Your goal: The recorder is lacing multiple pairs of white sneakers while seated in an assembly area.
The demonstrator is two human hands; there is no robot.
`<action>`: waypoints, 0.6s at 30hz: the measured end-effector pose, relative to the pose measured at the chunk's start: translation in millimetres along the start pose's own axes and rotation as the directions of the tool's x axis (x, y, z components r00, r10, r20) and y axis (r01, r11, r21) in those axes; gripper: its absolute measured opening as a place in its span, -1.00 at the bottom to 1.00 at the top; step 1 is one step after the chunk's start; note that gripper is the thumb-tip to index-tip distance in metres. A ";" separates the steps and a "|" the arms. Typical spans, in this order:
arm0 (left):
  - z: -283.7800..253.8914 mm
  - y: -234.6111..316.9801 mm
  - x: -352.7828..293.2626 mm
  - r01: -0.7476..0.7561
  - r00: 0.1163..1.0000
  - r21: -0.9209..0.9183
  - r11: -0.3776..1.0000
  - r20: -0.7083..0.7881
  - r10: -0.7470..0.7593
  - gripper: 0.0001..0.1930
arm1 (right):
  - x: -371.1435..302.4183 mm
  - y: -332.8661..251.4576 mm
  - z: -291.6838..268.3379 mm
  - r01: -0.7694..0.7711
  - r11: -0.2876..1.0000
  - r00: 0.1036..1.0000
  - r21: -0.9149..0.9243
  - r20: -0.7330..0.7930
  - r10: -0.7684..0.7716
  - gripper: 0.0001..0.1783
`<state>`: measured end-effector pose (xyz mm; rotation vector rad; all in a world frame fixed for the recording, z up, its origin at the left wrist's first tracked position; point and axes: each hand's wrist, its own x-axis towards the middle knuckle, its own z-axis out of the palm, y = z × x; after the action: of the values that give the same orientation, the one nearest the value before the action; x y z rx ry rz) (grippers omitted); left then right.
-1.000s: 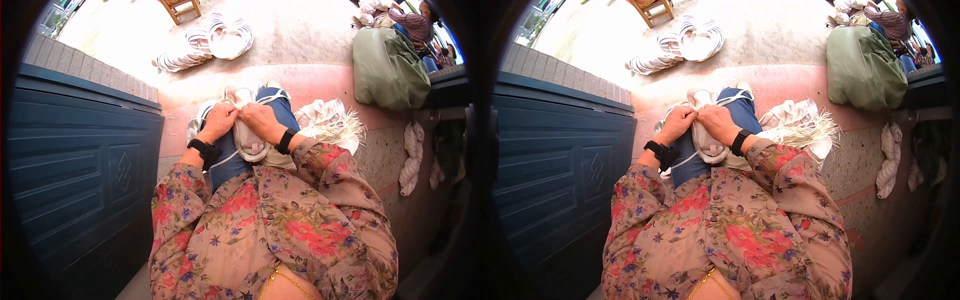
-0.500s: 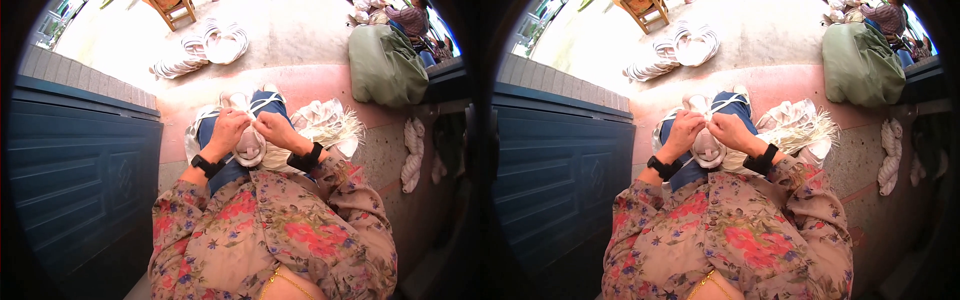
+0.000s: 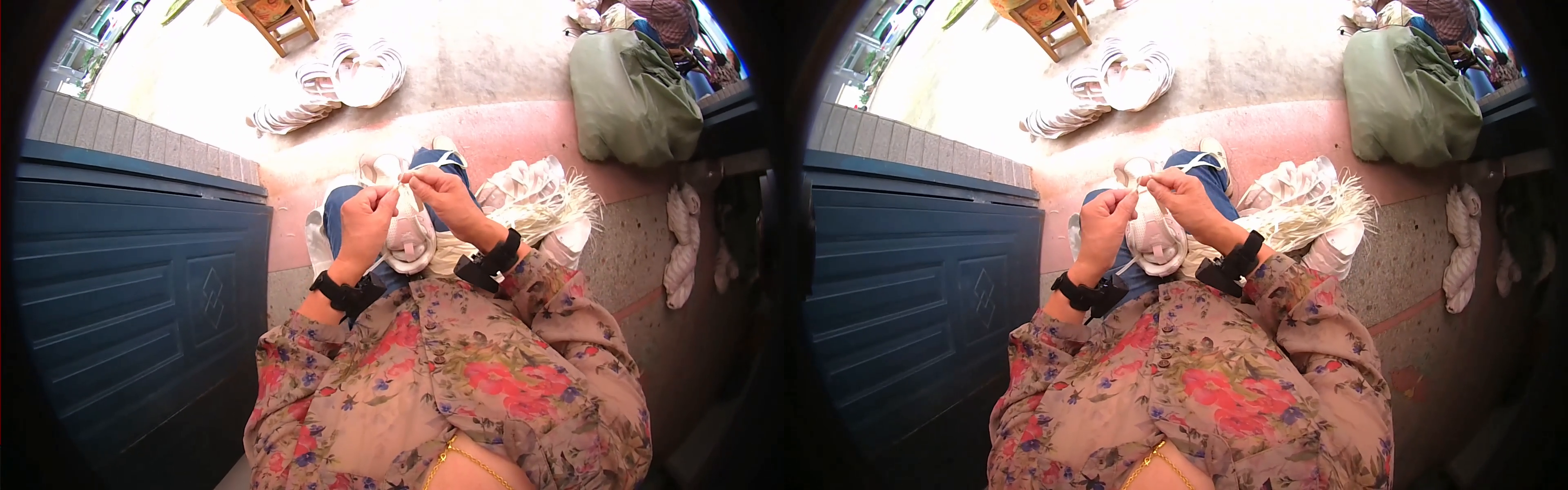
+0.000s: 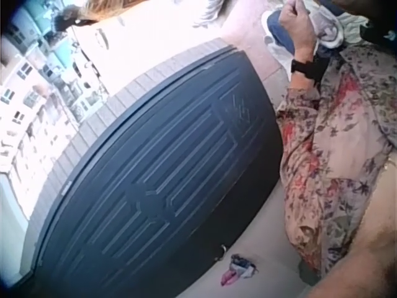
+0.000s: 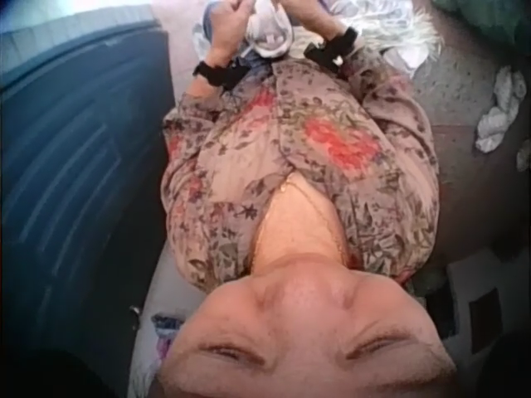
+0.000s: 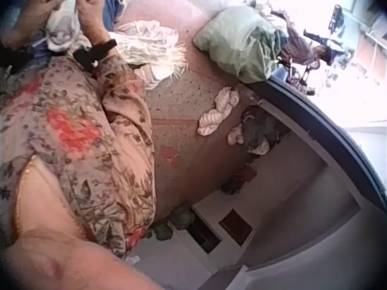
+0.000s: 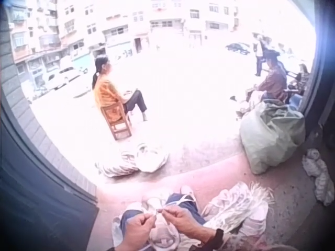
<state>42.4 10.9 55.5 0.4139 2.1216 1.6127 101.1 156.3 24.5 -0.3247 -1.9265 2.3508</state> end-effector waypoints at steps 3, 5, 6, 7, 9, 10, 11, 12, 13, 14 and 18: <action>1.3 0.1 -1.2 -0.051 0.998 0.053 0.997 -0.028 0.052 -0.82 | 0.2 -3.9 4.8 0.003 1.000 1.000 -0.021 0.011 -0.003 -0.71; 3.5 -0.8 -2.7 -0.080 0.995 0.082 0.993 -0.046 0.084 -0.81 | -0.8 -3.8 6.8 -0.006 1.000 1.000 -0.028 0.022 0.007 -0.70; 4.1 0.2 -4.0 -0.084 0.995 0.104 0.991 -0.042 0.089 -0.81 | -1.2 -3.4 8.1 -0.014 1.000 0.999 -0.011 0.030 0.015 -0.69; 3.9 0.7 -4.9 -0.088 0.995 0.126 0.988 -0.040 0.094 -0.81 | -1.3 -3.2 9.2 -0.022 1.000 0.999 0.007 0.039 0.021 -0.68; 3.9 -1.5 -5.1 -0.089 0.995 0.135 0.987 -0.042 0.096 -0.82 | -1.2 -2.1 9.1 -0.015 1.000 0.999 0.004 0.046 0.015 -0.69; 3.7 -3.3 -5.5 -0.090 0.994 0.144 0.985 -0.044 0.097 -0.82 | -1.4 -1.3 9.2 -0.009 1.000 0.999 0.002 0.053 0.008 -0.69; 3.1 -4.5 -5.4 -0.089 0.994 0.144 0.986 -0.044 0.096 -0.82 | -1.7 -1.6 9.1 -0.010 1.000 0.999 0.003 0.053 0.009 -0.69; 2.0 -5.6 -4.4 -0.080 0.997 0.118 0.990 0.004 0.080 -0.82 | -1.9 -2.8 8.6 -0.014 0.997 0.999 -0.082 0.043 0.017 -0.71; -0.2 -7.7 -3.7 -0.069 0.997 0.092 0.993 0.051 0.065 -0.82 | -2.3 -4.2 8.8 -0.019 0.986 0.999 -0.166 0.035 0.026 -0.72; -3.7 -11.0 1.0 -0.069 0.997 0.091 0.993 0.051 0.065 -0.82 | -2.0 -6.8 8.1 -0.020 0.986 0.999 -0.168 0.034 0.026 -0.72; -34.3 -43.7 46.0 -0.156 0.985 0.257 0.954 0.116 0.130 -0.80 | 4.7 -29.2 7.1 0.210 0.947 0.977 -0.244 0.074 -0.198 -0.77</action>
<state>-13.4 -7.2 13.6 0.7337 2.2833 1.3516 93.0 156.4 53.9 -0.0781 -2.1681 2.0082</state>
